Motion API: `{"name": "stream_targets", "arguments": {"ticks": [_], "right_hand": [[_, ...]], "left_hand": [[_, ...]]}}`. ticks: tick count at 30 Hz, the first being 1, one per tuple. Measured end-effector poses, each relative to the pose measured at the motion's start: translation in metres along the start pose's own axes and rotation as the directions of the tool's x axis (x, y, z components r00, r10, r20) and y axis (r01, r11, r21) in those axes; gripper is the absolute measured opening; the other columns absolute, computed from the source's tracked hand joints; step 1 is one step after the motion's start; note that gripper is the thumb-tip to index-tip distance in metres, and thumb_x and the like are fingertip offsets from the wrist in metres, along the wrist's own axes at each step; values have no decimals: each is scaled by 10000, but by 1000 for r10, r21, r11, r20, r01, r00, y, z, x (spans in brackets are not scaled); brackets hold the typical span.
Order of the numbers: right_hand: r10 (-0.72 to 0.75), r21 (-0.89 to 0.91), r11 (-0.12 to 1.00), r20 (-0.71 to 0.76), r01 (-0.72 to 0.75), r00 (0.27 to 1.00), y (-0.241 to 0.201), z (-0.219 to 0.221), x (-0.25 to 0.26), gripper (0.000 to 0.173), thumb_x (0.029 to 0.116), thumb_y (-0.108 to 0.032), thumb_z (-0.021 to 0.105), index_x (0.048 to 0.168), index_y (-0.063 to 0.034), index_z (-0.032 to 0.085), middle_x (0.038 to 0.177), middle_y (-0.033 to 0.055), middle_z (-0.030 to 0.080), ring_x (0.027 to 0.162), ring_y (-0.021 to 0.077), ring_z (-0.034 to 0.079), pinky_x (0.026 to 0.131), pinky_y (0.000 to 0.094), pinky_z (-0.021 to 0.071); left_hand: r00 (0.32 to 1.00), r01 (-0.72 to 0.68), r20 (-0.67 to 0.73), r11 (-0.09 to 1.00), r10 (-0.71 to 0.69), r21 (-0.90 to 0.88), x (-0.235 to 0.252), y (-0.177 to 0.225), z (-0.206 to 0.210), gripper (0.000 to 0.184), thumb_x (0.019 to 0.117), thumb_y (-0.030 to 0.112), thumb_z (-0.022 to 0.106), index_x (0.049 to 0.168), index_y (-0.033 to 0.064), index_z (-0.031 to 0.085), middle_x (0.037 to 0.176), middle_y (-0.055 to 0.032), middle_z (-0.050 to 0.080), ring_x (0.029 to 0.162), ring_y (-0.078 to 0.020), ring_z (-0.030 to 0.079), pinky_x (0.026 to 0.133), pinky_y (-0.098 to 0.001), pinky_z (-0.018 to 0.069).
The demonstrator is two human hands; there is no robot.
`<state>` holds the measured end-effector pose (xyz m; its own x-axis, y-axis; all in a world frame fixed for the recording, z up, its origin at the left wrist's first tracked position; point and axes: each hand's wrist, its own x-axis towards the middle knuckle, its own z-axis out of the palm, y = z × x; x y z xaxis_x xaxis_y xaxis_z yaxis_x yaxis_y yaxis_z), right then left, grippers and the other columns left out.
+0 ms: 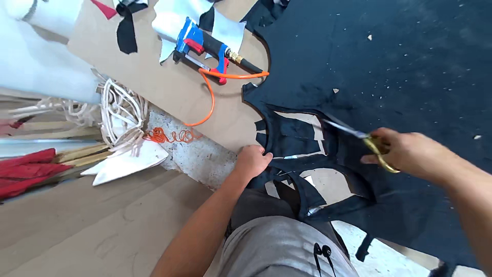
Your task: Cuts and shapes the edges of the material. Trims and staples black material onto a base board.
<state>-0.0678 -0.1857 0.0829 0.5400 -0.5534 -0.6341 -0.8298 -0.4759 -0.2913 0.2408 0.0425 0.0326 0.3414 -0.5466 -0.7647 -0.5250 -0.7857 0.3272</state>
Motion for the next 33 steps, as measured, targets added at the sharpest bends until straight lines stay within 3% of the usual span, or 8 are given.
{"name": "stream_targets", "arguments": {"ticks": [4,7,12,14,18,21,26,33], "right_hand": [[181,-24,981,-243,-192,953,33,10,-10,830,760,-136,887,1482,-41,488,1272,338,596,1187,577,562,907,777,461],[216,16,974,-374,-226,902,15,29,-20,764,830,-99,793,1510,-6,457,1384,359,537,1301,575,495,1059,761,362],[224,276,959,-579,-71,784,-120,88,-21,399,989,-179,591,1372,-68,621,1355,178,644,1271,370,612,1049,593,497],[146,327,939,-656,105,740,-195,138,3,361,996,-191,572,1332,-110,678,1340,102,670,1275,267,623,1080,496,510],[191,349,930,-721,111,667,-299,197,71,493,993,-148,547,1484,-95,552,1584,80,484,1482,217,434,1202,485,397],[256,313,949,-720,-27,645,-312,210,99,521,1045,-190,464,1552,-70,453,1639,92,402,1516,226,379,1227,495,346],[286,393,919,-705,22,649,-288,198,92,486,1099,-292,375,1550,-144,477,1609,14,459,1494,174,415,1233,458,342],[109,210,976,-679,50,726,-221,184,80,463,1106,-369,320,1504,-294,546,1606,-94,454,1534,216,343,1242,628,221]], "left_hand": [[986,21,142,909,-88,417,4,38,-19,545,1040,522,465,1102,53,737,1152,-192,706,1148,-367,665,924,-624,532],[972,-87,230,820,-56,566,6,54,-30,576,1059,529,429,1094,40,733,1160,-197,701,1145,-365,665,931,-620,530],[943,-309,298,729,150,611,20,33,-65,687,999,693,437,994,82,751,989,-155,737,1001,-351,710,865,-624,558],[915,-399,185,734,359,549,31,11,-106,537,1035,579,488,1081,120,763,1009,-110,756,1005,-298,723,914,-581,565],[578,-557,-219,576,786,598,77,-43,-213,313,1051,276,550,1106,48,756,1045,-135,757,990,-278,737,897,-525,596],[395,-560,-226,429,890,709,131,-81,-297,310,964,112,503,1149,22,735,1204,-200,706,1181,-371,654,1025,-549,511],[652,-461,20,374,758,805,168,-107,-355,530,876,7,656,1402,35,600,1412,-290,556,1323,-500,518,1087,-678,417],[499,-453,197,60,844,890,212,-109,-344,515,756,170,798,1249,65,693,1295,-271,607,1272,-498,534,1084,-675,394]]}}
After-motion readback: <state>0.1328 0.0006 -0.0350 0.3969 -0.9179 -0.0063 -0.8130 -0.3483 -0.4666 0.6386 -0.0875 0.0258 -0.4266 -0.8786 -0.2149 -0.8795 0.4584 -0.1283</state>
